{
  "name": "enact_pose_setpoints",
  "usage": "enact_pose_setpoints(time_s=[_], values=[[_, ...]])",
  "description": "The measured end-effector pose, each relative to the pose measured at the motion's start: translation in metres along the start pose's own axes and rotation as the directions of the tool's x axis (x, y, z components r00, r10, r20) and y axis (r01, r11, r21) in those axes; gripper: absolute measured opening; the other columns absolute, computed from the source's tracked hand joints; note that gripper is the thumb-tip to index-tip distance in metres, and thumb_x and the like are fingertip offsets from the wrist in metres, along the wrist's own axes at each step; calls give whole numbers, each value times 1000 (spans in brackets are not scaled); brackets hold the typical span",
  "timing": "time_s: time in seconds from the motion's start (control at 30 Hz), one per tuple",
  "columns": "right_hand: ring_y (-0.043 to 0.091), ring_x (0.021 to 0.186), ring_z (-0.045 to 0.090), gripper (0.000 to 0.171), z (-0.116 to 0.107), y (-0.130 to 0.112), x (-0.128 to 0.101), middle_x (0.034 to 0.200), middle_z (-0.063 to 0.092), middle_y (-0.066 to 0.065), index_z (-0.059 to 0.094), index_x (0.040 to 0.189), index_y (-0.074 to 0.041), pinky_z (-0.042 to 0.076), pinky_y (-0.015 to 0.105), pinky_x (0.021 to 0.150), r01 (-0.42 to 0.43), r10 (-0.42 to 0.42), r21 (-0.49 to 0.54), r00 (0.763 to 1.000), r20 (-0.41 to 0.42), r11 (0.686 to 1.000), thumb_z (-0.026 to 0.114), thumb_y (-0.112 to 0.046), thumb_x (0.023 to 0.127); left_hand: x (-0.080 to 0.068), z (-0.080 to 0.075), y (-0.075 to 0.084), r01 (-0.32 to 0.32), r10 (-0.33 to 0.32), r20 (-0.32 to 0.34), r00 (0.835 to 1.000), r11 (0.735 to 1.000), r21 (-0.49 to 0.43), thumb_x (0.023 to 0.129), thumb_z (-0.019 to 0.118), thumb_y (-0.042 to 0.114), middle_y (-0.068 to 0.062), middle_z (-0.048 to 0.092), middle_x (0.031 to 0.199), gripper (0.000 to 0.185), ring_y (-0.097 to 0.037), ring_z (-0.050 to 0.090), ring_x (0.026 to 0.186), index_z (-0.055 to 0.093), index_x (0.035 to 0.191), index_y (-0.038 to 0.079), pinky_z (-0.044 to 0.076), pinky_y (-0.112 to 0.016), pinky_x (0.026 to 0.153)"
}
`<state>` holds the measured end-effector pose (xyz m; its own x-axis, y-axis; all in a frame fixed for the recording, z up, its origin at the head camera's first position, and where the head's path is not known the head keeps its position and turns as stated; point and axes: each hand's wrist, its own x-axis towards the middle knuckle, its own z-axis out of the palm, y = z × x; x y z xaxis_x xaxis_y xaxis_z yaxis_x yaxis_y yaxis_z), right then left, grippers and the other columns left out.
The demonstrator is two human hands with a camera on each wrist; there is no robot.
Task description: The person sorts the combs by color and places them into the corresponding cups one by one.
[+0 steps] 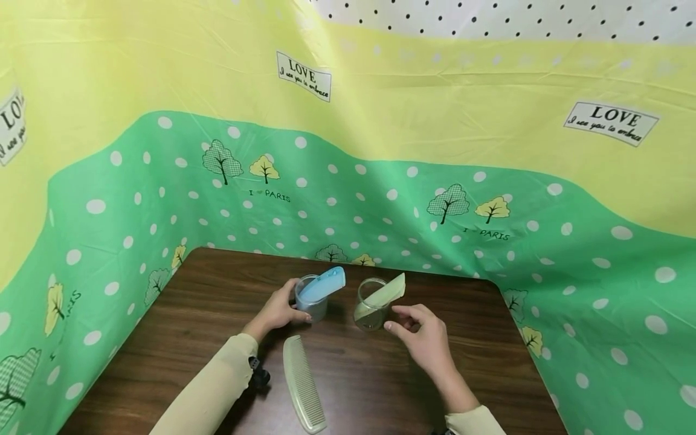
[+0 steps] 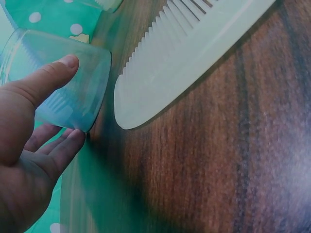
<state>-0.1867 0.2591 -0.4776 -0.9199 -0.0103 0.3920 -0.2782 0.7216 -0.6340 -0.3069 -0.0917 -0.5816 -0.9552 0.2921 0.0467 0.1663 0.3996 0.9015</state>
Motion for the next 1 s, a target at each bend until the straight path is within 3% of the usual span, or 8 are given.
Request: enact_pose_setpoints(time_s=[0.33, 0.77, 1.0], values=[[2, 76, 61, 32, 17, -1, -24, 91, 68, -12, 80, 108, -26, 53, 25, 66, -35, 32, 76, 999, 45, 997, 91, -27, 78, 1, 0, -3, -19, 19, 10, 1000, 1000, 1, 74, 94, 12, -20, 56, 143, 93, -36, 56, 132, 41, 151, 9, 55, -46, 100], [7, 74, 63, 35, 50, 0, -58, 93, 69, -13, 82, 105, -22, 51, 22, 63, -88, 73, 148, 992, 108, 985, 93, -20, 73, 1, -1, -1, -6, 6, 10, 1000, 1000, -5, 73, 94, 11, -20, 56, 143, 93, -36, 57, 132, 42, 150, 10, 54, -46, 100], [13, 77, 65, 36, 64, -6, -67, 98, 73, -2, 82, 107, -19, 51, 22, 64, -154, 119, 185, 975, 187, 971, 93, -22, 73, 2, -2, -2, -18, 18, 14, 1000, 1000, -6, 75, 94, 12, -21, 57, 142, 91, -36, 57, 132, 41, 150, 9, 55, -46, 100]])
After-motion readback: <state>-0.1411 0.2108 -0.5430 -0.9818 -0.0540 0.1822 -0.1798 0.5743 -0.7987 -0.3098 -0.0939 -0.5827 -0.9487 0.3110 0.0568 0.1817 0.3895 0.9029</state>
